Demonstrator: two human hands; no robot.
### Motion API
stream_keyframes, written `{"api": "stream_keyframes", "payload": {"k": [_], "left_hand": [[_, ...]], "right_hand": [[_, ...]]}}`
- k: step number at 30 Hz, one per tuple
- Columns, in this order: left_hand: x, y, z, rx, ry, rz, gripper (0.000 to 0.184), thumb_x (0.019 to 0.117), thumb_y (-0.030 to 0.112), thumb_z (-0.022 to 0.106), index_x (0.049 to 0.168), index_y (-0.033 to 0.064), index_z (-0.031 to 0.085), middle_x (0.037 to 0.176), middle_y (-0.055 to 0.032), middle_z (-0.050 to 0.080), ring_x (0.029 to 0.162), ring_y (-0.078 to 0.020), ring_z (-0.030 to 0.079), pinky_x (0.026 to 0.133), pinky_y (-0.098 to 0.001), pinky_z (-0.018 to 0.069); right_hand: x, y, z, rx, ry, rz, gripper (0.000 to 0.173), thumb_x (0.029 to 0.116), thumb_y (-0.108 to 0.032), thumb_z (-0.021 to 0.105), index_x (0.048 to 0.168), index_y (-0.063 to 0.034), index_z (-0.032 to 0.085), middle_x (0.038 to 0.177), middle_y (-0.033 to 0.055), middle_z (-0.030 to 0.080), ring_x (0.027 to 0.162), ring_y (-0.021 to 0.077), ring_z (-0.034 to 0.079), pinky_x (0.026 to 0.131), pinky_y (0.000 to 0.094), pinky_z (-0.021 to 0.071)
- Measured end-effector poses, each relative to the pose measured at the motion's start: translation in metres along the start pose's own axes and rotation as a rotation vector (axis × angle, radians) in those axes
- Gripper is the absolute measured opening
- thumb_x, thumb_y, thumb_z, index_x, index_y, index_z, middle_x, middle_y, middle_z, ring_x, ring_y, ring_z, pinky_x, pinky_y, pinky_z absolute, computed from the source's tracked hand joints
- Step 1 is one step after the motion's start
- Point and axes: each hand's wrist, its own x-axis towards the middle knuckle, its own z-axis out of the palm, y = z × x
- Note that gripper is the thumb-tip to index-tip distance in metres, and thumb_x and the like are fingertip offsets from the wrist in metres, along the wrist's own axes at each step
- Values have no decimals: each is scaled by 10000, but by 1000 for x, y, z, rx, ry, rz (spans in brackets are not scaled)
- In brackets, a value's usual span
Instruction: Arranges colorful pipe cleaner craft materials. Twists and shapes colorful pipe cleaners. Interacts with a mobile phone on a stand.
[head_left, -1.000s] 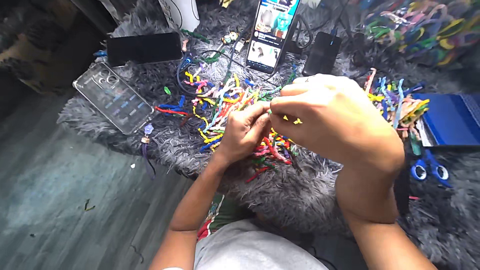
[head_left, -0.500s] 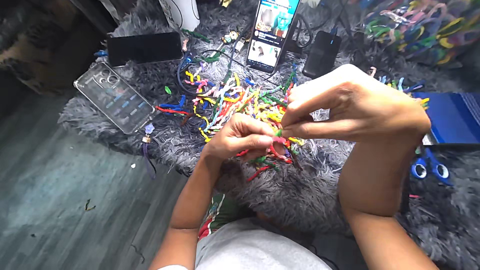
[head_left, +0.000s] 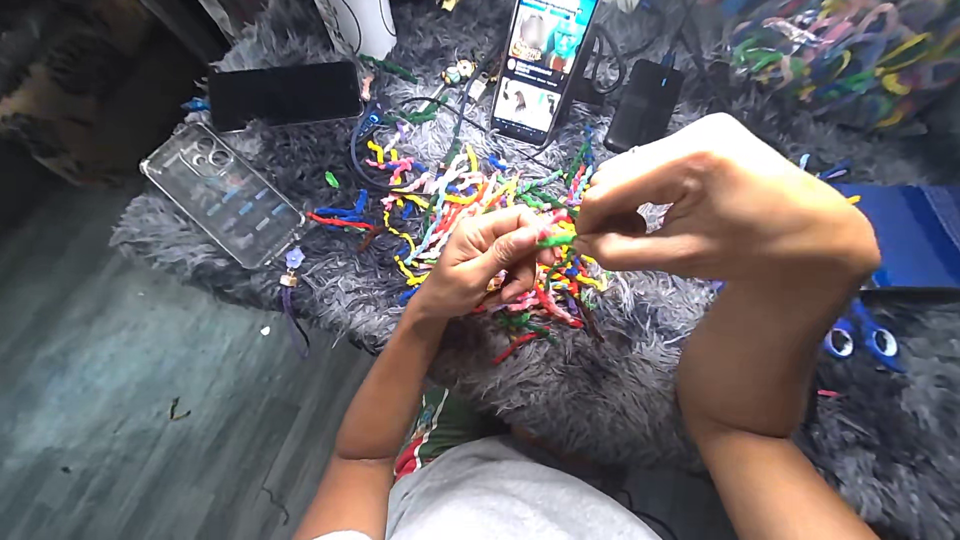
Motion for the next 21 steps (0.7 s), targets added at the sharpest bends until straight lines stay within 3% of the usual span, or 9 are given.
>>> {"api": "stream_keyframes", "payload": {"k": [2, 4, 7, 10, 12, 15, 17, 21], "left_hand": [[-2, 0, -3, -16, -103, -19, 199, 1086, 239, 510, 1092, 130, 676, 833, 70, 715, 571, 110, 522, 475, -62, 389], [-2, -1, -3, -10, -177, -35, 176, 1066, 170, 548, 1097, 71, 690, 813, 54, 692, 594, 100, 522, 506, -71, 405], [0, -3, -2, 136, -202, 20, 112, 996, 16, 589, 985, -11, 697, 754, 56, 649, 622, 105, 501, 554, -71, 408], [1, -3, -2, 427, -161, 76, 85, 906, -46, 647, 889, -49, 730, 830, 11, 720, 764, 88, 606, 697, -92, 495], [1, -5, 1, 595, -52, 84, 92, 888, -42, 659, 833, -48, 732, 766, 1, 707, 701, 86, 601, 649, -91, 491], [2, -6, 7, 732, 188, 36, 117, 927, -16, 629, 911, -36, 744, 781, 24, 709, 651, 93, 586, 625, -89, 498], [2, -6, 11, 631, 313, 7, 132, 971, -7, 582, 971, -32, 712, 700, 54, 645, 532, 67, 508, 505, -105, 443], [0, -2, 15, 321, 335, -45, 79, 1028, 19, 536, 1037, 55, 606, 593, 61, 582, 418, 29, 482, 388, -115, 409]], "right_hand": [[0, 8, -3, 103, -21, -42, 155, 898, -112, 624, 755, -102, 686, 665, -89, 583, 575, -89, 483, 485, 102, 363], [0, 11, -5, 135, -31, -59, 144, 887, -96, 624, 758, -95, 686, 671, -86, 589, 579, -90, 487, 487, 97, 366], [0, 6, -2, 128, -34, -65, 134, 873, -105, 635, 752, -99, 693, 663, -89, 589, 577, -91, 486, 488, 100, 364], [3, -3, 6, 90, -57, -27, 146, 872, -134, 670, 733, -108, 705, 641, -82, 595, 567, -79, 509, 486, 108, 386], [4, -7, 10, -31, -60, 40, 175, 873, -181, 659, 706, -138, 693, 621, -82, 562, 552, -49, 479, 483, 157, 338], [-1, -14, 11, -210, -32, 132, 177, 877, -202, 620, 730, -154, 706, 633, -57, 560, 562, 37, 500, 506, 254, 355], [-6, -21, 9, -270, -7, 156, 180, 882, -202, 611, 758, -161, 735, 651, -43, 596, 576, 75, 546, 514, 288, 404], [-7, -22, 9, -282, 18, 150, 196, 884, -206, 598, 717, -170, 695, 630, -54, 571, 566, 68, 537, 499, 280, 383]]}}
